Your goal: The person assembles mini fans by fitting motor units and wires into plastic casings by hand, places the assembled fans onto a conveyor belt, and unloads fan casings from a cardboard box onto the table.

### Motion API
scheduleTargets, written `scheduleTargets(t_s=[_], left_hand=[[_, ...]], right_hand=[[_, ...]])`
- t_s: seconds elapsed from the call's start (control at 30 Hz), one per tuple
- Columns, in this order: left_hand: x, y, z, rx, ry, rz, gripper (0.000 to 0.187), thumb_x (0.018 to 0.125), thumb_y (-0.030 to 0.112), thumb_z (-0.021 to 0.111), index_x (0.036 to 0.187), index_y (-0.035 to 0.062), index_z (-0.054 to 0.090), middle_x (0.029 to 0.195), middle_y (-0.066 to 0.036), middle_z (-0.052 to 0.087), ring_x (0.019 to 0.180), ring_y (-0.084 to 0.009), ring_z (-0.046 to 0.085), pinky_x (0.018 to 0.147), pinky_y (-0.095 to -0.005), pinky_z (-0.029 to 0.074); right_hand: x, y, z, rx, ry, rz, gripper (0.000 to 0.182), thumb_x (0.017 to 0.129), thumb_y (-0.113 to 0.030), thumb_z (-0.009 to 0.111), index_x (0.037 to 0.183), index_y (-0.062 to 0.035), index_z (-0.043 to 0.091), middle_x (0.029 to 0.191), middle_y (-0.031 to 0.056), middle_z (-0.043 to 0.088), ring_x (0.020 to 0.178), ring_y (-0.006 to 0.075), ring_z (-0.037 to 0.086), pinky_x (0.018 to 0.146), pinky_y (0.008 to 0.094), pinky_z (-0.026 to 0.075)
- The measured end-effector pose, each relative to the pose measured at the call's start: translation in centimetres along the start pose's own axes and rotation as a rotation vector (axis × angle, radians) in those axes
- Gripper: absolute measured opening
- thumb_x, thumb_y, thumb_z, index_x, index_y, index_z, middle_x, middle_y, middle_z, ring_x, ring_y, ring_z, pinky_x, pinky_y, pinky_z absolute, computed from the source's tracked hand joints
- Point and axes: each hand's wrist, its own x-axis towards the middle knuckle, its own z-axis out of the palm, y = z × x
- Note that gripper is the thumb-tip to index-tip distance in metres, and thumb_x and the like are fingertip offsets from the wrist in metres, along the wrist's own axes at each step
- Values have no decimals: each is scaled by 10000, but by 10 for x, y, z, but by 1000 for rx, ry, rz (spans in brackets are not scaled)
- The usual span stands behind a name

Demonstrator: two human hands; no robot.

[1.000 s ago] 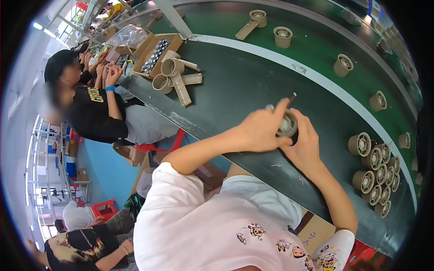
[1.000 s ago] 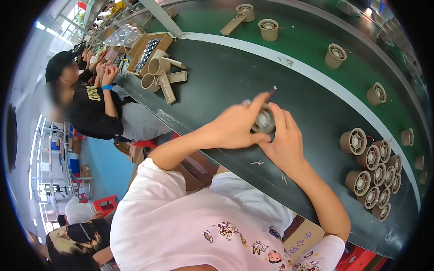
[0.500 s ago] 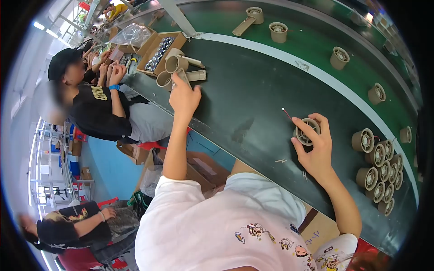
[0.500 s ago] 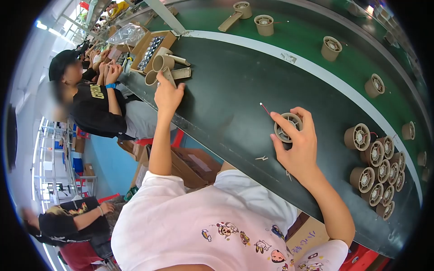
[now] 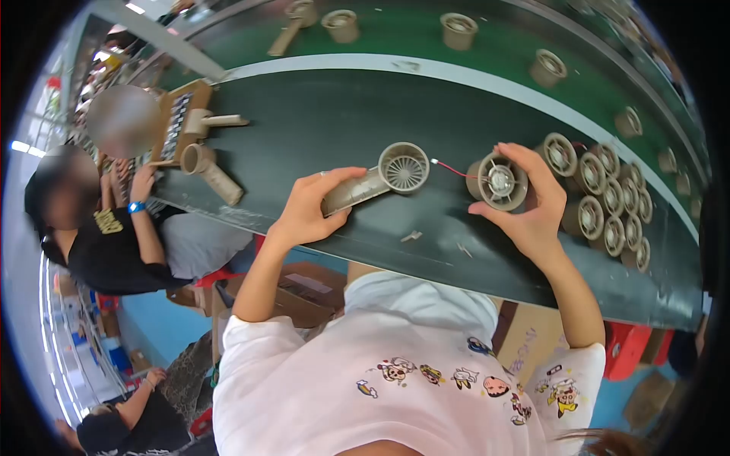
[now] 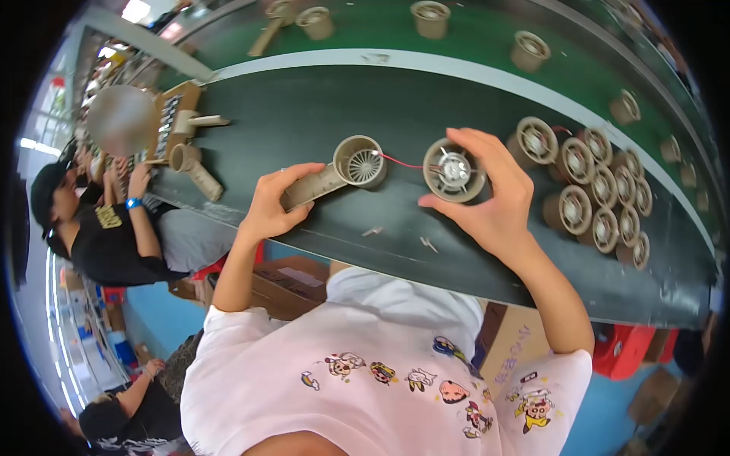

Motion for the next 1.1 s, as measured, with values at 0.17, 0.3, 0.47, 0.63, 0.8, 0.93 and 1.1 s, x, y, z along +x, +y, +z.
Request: scheduleTargets(t_s=[0.17, 0.3, 0.47, 0.63, 0.8, 0.93, 1.1], left_hand=[[30, 9, 20, 13, -142, 190, 554, 669, 40, 692, 1213, 76, 594, 1048, -134, 652, 892, -296, 617, 801, -356, 494], [37, 27, 25, 114, 65, 364, 595, 696, 210, 789, 1233, 74, 570, 1098, -126, 637, 942, -319, 617, 825, -378, 500], [41, 68, 36, 37, 128, 502, 440, 750, 215, 752, 1128, 37, 610, 1114, -142, 623, 917, -310, 620, 795, -389, 500], [35, 70, 53, -479, -81, 251, 140, 881, 126, 631, 927, -5, 640, 890, -173, 653, 719, -258, 633, 693, -331, 496], [25, 71, 69, -966, -105, -17, 237, 953, 105, 526, 1036, -78, 651, 855, -117, 671, 678, -123, 565, 677, -264, 481], [28, 83, 70, -1236, -133, -168, 295, 972, 111, 504, 1127, -111, 621, 921, -75, 670, 676, -75, 494, 718, -239, 484], [26, 86, 76, -1323, -95, -218, 313, 968, 111, 516, 1180, -104, 597, 884, -70, 651, 712, -77, 526, 794, -256, 505]], right_hand=[[-2, -13, -24, -123, -124, -173, 686, 508, -91, 891, 1134, -14, 623, 1108, 135, 649, 1003, 284, 638, 843, 327, 526], [-5, -23, -26, -129, -146, -241, 661, 516, -89, 888, 1109, 5, 611, 1069, 148, 649, 949, 298, 639, 802, 344, 533], [-7, -35, -14, -88, -165, -243, 622, 527, -97, 891, 1068, 14, 606, 1039, 178, 644, 906, 314, 644, 769, 358, 536], [-12, -42, -5, -42, -64, -269, 544, 536, -99, 896, 991, 3, 615, 1031, 208, 638, 864, 314, 652, 736, 362, 546], [-25, -35, 2, -11, 51, -207, 475, 514, -41, 875, 940, -30, 663, 1055, 231, 632, 819, 262, 660, 694, 309, 552], [-25, -31, -1, -50, 16, -246, 434, 514, -35, 874, 907, -37, 688, 1064, 245, 625, 816, 261, 663, 699, 311, 550], [-27, -30, -7, 81, -25, -232, 422, 523, -31, 880, 905, -40, 700, 1082, 260, 618, 831, 284, 674, 712, 331, 556]])
